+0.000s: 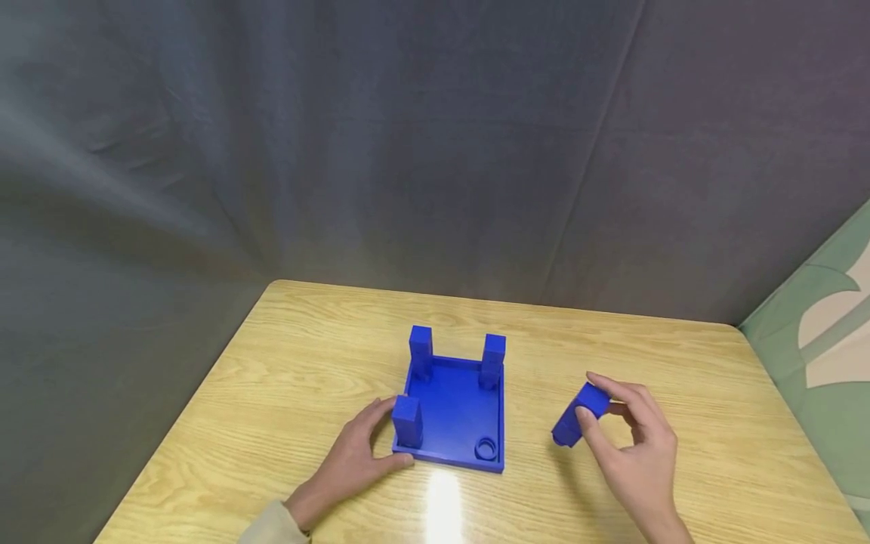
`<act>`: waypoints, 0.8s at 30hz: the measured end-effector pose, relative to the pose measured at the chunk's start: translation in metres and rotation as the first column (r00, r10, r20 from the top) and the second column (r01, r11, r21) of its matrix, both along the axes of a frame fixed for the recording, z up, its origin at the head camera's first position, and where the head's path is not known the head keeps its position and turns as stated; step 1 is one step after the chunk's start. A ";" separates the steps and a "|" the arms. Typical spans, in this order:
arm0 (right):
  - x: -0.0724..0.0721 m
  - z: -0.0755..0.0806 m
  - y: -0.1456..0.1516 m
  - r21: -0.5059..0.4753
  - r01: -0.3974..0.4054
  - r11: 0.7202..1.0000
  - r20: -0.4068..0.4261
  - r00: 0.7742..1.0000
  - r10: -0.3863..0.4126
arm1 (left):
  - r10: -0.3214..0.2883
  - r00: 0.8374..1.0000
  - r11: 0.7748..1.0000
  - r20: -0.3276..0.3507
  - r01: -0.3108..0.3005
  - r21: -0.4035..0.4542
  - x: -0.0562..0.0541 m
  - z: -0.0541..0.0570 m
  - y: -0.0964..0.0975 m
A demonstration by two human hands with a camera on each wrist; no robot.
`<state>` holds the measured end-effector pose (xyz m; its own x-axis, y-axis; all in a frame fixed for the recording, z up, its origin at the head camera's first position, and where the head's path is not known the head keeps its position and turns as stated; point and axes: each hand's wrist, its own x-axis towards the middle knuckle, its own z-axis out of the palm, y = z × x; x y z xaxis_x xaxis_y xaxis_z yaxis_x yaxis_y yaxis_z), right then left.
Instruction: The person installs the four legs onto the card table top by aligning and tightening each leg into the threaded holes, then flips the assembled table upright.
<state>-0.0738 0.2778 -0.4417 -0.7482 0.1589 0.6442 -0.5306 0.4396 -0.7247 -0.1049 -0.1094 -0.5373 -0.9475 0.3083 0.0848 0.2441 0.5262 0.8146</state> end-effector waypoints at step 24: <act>-0.010 -0.002 -0.067 0.028 -0.217 0.976 -0.083 0.972 0.218 | -0.008 1.000 1.000 -0.011 0.008 0.006 0.001 0.001 0.000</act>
